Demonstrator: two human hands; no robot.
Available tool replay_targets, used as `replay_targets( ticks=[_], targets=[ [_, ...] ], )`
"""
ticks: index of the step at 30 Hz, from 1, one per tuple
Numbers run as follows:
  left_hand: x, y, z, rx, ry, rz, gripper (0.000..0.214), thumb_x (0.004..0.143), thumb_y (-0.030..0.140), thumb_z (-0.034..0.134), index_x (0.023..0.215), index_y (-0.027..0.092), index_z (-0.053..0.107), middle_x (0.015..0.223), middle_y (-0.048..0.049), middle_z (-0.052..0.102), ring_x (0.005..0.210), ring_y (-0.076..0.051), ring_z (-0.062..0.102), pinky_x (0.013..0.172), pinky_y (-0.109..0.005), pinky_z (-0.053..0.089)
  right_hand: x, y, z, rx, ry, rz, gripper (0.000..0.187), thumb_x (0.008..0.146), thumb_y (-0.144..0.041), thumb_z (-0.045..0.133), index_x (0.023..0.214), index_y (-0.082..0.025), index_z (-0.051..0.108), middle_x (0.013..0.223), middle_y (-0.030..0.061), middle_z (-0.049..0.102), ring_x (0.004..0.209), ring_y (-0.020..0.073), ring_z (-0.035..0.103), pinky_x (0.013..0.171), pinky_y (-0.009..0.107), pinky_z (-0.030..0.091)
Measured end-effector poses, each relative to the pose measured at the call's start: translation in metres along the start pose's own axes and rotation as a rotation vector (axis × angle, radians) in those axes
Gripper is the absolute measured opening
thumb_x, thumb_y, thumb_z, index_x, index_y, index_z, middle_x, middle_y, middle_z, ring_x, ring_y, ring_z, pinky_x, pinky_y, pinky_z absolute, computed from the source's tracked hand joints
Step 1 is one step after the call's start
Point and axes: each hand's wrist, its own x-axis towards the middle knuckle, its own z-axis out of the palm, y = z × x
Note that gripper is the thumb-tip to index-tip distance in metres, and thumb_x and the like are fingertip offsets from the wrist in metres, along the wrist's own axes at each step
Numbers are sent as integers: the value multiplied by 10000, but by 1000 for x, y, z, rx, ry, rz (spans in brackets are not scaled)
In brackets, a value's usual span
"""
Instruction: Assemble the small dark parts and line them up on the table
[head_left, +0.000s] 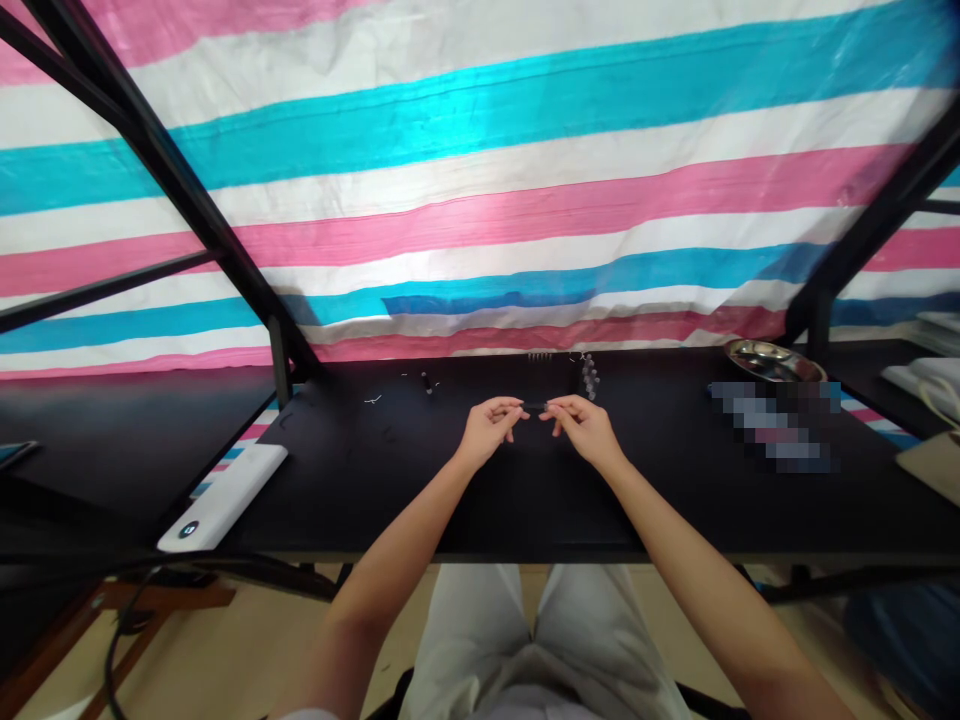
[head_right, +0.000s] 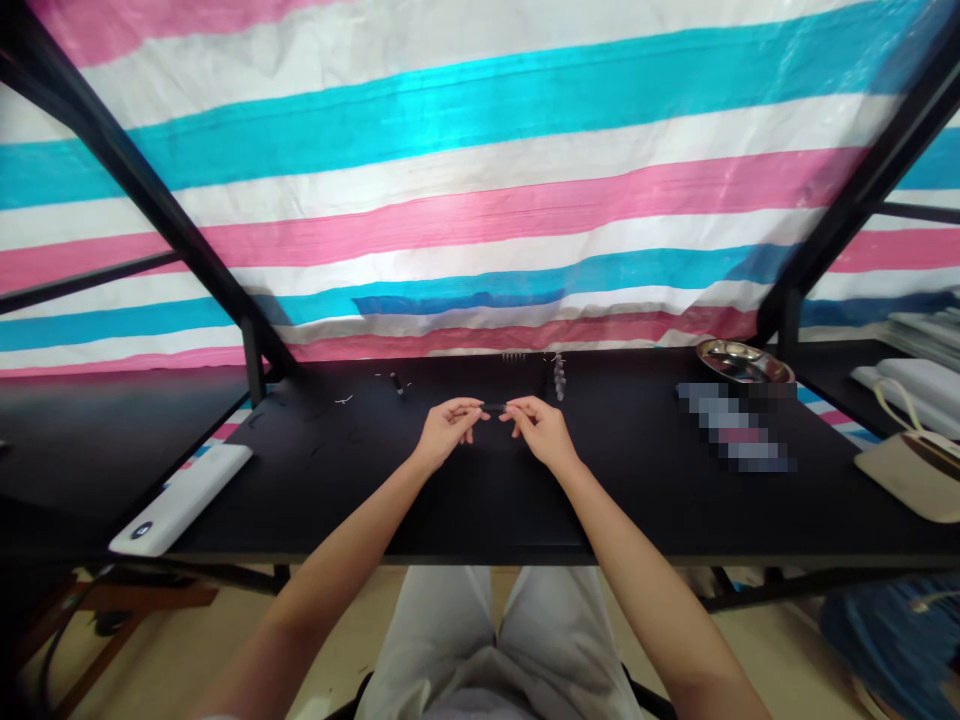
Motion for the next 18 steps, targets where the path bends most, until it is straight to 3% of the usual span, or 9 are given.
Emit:
replay_targets(
  ticks=[5, 18],
  targets=[
    [1, 0, -1, -15, -4, 11, 355, 691, 387, 655, 931, 133, 595, 832, -81, 678, 402, -47, 490, 370, -176, 335, -1, 0, 1, 29, -14, -8, 313, 777, -453, 545, 908, -172, 588, 784, 74, 695, 501, 122, 569, 530, 285, 491],
    [-1, 8, 5, -354, -42, -112, 458, 643, 329, 706, 1034, 140, 558, 795, -27, 617, 389, -29, 456, 355, -175, 307, -6, -6, 11, 48, -50, -29, 249, 774, -411, 569, 896, -194, 562, 796, 60, 687, 544, 132, 589, 541, 295, 511]
  ],
)
